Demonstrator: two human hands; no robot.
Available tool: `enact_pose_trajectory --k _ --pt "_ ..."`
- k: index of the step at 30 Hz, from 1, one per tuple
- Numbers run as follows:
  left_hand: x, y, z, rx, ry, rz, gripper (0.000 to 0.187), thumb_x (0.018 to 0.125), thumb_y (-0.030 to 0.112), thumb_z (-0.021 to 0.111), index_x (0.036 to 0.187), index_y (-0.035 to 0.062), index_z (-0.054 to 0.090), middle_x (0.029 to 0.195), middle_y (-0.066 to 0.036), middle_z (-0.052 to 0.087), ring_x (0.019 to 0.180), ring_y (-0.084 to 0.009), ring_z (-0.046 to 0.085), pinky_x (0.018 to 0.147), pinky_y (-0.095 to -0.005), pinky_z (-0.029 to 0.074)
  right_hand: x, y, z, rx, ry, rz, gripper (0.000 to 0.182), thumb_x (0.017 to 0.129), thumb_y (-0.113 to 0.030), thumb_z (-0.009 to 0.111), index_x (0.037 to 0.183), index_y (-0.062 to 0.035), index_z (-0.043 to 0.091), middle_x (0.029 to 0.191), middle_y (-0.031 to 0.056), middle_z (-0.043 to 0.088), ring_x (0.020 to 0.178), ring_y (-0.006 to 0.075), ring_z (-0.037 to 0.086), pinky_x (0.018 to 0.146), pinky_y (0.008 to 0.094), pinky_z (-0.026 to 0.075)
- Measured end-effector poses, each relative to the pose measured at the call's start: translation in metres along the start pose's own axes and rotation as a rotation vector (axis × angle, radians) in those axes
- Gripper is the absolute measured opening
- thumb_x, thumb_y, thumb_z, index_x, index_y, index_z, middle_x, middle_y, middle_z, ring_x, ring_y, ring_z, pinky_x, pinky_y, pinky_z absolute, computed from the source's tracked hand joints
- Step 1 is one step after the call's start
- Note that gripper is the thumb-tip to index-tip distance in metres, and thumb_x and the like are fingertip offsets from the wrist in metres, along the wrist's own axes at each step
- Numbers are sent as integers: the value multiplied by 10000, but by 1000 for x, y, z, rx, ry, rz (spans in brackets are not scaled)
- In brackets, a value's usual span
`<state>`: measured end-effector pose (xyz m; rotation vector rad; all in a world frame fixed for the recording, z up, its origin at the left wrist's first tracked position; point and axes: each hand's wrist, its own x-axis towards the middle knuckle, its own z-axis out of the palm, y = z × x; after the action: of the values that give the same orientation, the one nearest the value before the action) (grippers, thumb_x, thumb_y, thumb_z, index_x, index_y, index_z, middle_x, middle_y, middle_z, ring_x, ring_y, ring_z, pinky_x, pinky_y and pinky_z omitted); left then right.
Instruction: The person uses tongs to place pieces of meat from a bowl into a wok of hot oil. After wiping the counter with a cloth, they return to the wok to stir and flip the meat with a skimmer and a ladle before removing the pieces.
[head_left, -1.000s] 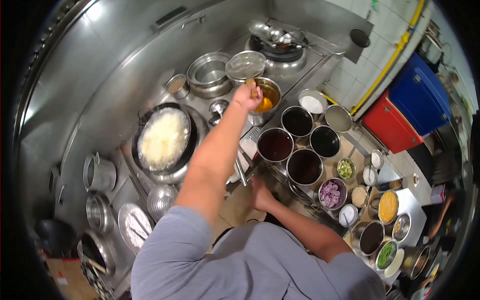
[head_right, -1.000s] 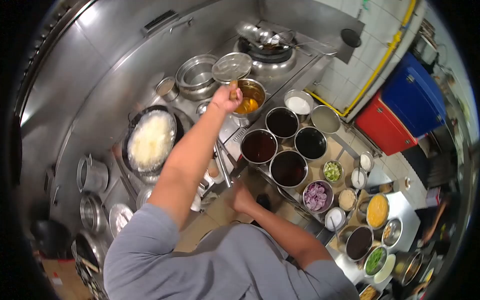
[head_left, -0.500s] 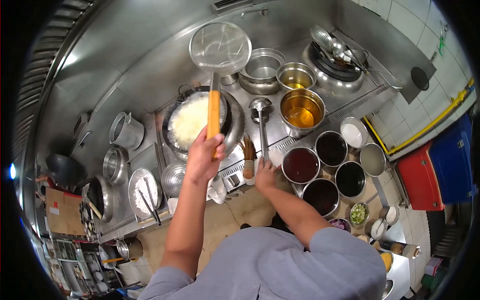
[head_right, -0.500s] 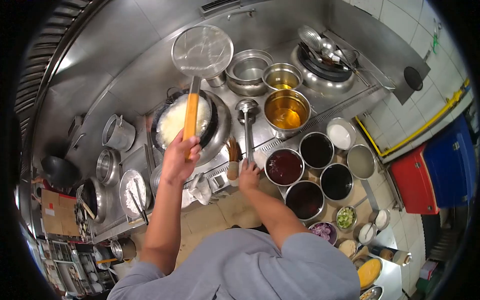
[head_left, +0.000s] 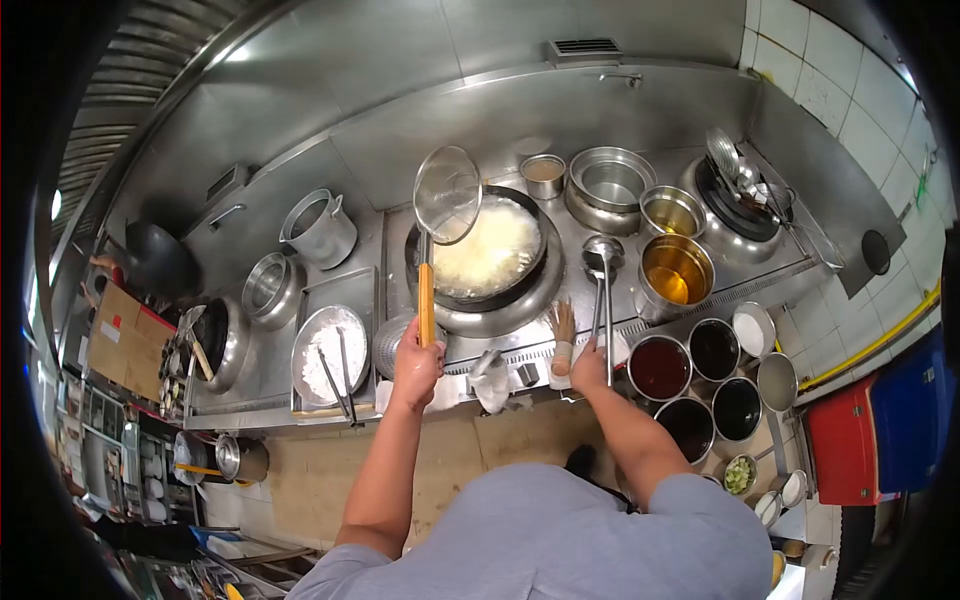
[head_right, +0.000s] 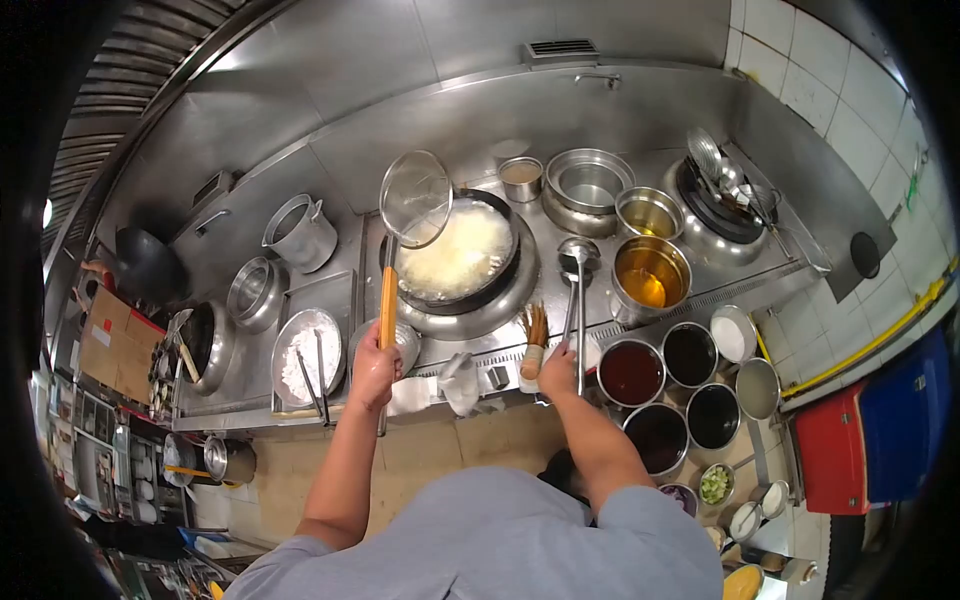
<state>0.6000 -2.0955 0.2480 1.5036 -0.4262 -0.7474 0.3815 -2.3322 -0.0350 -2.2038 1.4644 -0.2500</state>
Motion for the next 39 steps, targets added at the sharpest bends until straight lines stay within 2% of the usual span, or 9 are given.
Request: enact_pose_trajectory --k 2,3,5,6,10,17,34,37,39 --pt "6 -7 -23 249 95 84 653 872 -54 556 1510 56 475 892 -92 640 675 -195 617 611 -324 507 21 -7 -2 300 97 110 684 872 -65 619 1488 88 363 1362 368 512 1223 548 565 1040 576 478" --pt "20 -18 -41 237 96 81 653 872 -54 556 1510 56 475 892 -92 640 675 -195 617 611 -324 507 37 4 13 334 243 8 705 863 -8 607 1521 61 363 1175 265 656 1149 451 631 1005 475 517" --pt "50 -41 -74 639 193 455 688 847 -17 546 1527 -1 447 1095 -245 702 893 -366 705 831 -409 550 6 -29 -59 1029 -141 372 659 876 2 622 1504 21 423 1187 172 663 1057 324 671 935 392 547" --pt "49 -26 -79 726 209 419 711 828 -3 516 1529 -56 411 1229 -349 650 1090 -474 667 981 -461 504 -26 -37 -94 1078 -117 299 629 880 9 629 1487 8 463 1164 134 666 1012 277 670 919 358 544" --pt "83 -6 -108 938 170 407 681 827 -22 495 1501 -85 425 1151 -377 655 1087 -500 651 961 -521 509 -43 -11 -145 602 195 -232 479 878 -19 654 1356 -41 640 1120 142 719 983 272 696 912 372 542" --pt "142 -44 -102 1058 242 408 654 824 7 551 1467 -72 461 1070 -356 686 1013 -505 677 927 -548 536 -33 -130 -318 -317 59 -511 435 804 -43 619 1205 -138 757 1145 172 734 1080 385 680 934 472 539" --pt "117 -44 -63 845 192 261 511 809 18 539 1313 -39 601 1092 -313 711 1068 -489 674 926 -508 524 57 -188 -149 -59 -47 -377 452 850 -92 591 1268 -208 718 1215 150 726 1122 375 684 962 470 543" --pt "100 -42 -71 534 175 107 562 818 -17 497 1373 -37 584 1081 -255 742 1071 -438 696 945 -470 513 54 -218 -140 -33 -39 -357 457 861 -89 576 1279 -215 715 1213 155 728 1122 374 688 977 466 539" --pt "103 -45 -86 606 159 153 620 831 -50 454 1443 -16 547 918 -164 729 814 -322 708 739 -429 544 62 -236 -153 -67 -80 -359 488 852 -76 581 1297 -231 710 1201 159 733 1116 368 695 972 459 543"
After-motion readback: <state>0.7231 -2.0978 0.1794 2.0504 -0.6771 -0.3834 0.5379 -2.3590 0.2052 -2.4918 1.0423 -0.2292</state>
